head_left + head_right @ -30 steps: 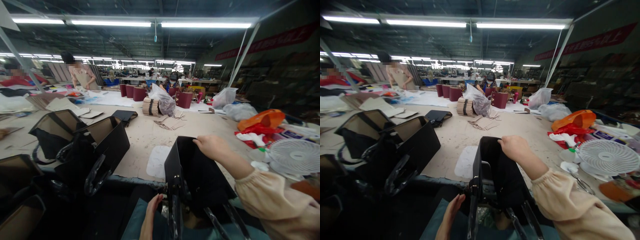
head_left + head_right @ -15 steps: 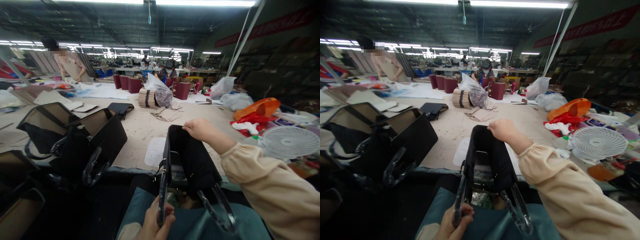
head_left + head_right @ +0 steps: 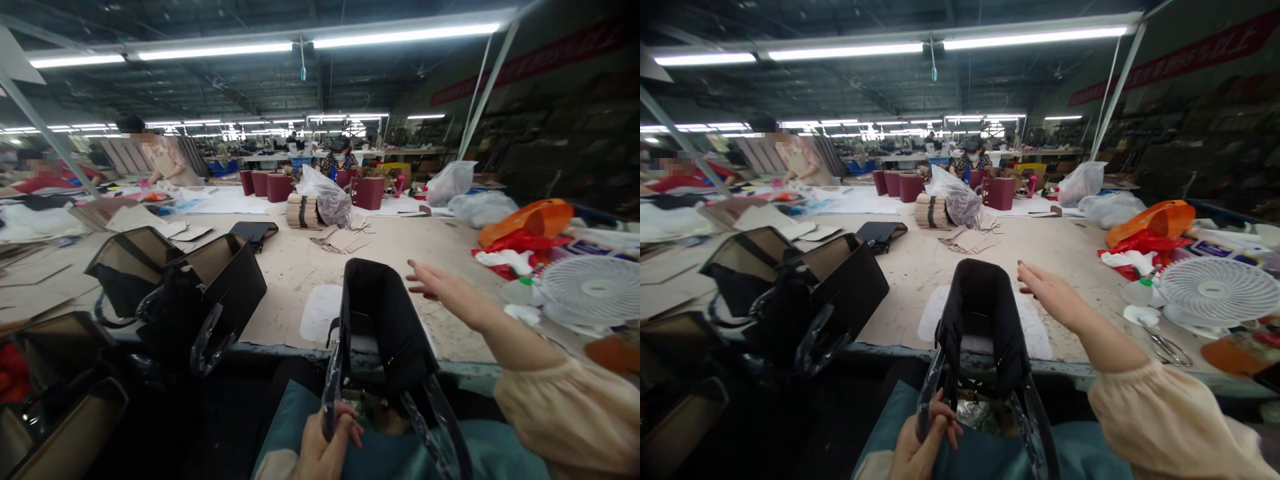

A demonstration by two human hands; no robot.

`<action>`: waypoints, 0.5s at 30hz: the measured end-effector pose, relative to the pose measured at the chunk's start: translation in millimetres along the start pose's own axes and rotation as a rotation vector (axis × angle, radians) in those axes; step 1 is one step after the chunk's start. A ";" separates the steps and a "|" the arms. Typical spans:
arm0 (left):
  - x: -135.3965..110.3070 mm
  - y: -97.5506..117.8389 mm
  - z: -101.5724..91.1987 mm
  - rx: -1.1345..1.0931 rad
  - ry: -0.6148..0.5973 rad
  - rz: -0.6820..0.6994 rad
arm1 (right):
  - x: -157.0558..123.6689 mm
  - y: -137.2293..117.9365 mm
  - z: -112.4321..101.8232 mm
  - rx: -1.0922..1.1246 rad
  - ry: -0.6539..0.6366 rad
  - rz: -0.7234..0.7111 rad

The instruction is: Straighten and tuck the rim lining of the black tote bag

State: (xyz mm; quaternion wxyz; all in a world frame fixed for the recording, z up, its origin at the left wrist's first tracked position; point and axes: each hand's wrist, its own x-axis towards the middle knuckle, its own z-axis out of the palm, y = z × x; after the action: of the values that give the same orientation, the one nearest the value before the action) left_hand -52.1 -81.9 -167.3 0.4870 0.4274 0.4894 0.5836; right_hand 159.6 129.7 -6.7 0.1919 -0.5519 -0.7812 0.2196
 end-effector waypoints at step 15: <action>-5.5 11.8 6.6 0.273 -0.216 -0.057 | -162.0 -1.4 106.0 0.297 0.008 -0.161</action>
State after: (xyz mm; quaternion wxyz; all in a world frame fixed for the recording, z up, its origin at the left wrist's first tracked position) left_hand -46.6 -86.9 -154.8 0.4907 0.5357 0.5209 0.4483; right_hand 152.4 -38.0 -103.3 0.2917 -0.4540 -0.7810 0.3144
